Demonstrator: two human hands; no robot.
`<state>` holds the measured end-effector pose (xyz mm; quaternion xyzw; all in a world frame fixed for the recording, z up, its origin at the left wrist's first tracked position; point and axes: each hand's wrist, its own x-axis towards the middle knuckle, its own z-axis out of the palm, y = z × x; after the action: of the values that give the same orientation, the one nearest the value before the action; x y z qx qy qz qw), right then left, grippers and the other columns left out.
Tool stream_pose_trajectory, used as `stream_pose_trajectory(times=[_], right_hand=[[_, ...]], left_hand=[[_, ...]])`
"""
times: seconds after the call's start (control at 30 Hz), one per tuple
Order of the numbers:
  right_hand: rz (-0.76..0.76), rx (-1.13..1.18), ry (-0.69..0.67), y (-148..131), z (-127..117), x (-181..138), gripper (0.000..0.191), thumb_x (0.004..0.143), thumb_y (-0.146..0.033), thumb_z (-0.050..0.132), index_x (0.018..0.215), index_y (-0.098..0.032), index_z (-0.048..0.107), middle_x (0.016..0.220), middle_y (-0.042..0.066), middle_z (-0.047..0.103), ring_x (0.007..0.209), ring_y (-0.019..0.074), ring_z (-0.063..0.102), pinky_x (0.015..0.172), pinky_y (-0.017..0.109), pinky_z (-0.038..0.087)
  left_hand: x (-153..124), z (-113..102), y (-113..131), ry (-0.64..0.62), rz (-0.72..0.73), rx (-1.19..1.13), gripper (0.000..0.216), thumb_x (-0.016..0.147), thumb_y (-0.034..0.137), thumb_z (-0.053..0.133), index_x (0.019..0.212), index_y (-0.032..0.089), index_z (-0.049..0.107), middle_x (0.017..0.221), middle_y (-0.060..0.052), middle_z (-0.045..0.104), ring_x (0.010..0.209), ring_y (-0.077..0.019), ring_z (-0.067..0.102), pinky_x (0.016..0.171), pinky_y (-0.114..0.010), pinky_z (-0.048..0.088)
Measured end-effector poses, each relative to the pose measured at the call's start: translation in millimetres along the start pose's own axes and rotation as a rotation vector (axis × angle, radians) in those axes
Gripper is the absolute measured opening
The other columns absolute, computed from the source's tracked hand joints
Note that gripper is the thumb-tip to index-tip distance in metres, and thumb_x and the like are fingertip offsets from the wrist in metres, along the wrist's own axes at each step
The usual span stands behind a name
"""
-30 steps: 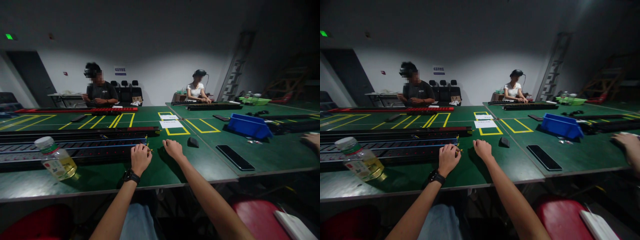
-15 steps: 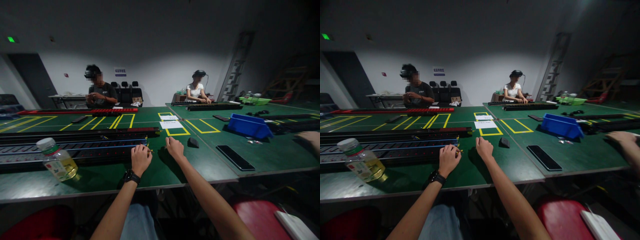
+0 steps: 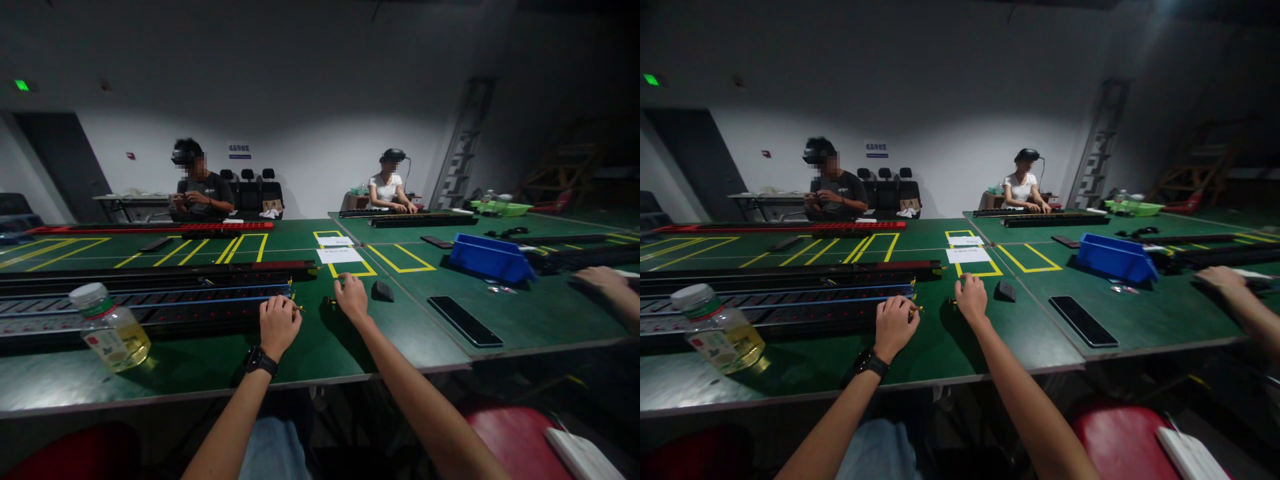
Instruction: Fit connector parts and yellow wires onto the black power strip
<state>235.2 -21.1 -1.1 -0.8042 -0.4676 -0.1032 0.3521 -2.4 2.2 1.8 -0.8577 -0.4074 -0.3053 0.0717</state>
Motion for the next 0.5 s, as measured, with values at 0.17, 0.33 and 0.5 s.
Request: stream_pose_trajectory(times=[0.17, 0.33, 0.5], right_hand=[[0.078, -0.115, 0.024, 35, -25, 21, 0.045, 0.1, -0.028, 0.053, 0.141, -0.012, 0.065, 0.127, 0.019, 0.07, 0.117, 0.0314, 0.063, 0.095, 0.037, 0.047], [0.177, -0.335, -0.029, 70, -39, 9, 0.06, 0.101, -0.031, 0.057, 0.157, -0.012, 0.053, 0.145, 0.024, 0.062, 0.13, 0.0377, 0.056, 0.099, 0.045, 0.047], [0.158, -0.414, -0.16, 76, -36, -3, 0.045, 0.102, -0.027, 0.054, 0.145, -0.02, 0.069, 0.147, 0.021, 0.063, 0.131, 0.036, 0.056, 0.099, 0.047, 0.045]], left_hand=[[-1, -1, 1, 0.01, -0.001, -0.011, 0.01, 0.095, 0.023, 0.063, 0.091, 0.022, 0.072, 0.105, -0.01, 0.072, 0.106, -0.0288, 0.062, 0.094, -0.046, 0.042], [0, -1, 1, 0.006, -0.004, -0.013, 0.01, 0.094, 0.022, 0.063, 0.09, 0.022, 0.072, 0.103, -0.009, 0.072, 0.106, -0.0288, 0.062, 0.094, -0.046, 0.043], [-1, 0, 1, -0.001, -0.001, -0.011, 0.009, 0.095, 0.023, 0.064, 0.093, 0.021, 0.072, 0.105, -0.01, 0.071, 0.106, -0.0285, 0.061, 0.094, -0.046, 0.041]])
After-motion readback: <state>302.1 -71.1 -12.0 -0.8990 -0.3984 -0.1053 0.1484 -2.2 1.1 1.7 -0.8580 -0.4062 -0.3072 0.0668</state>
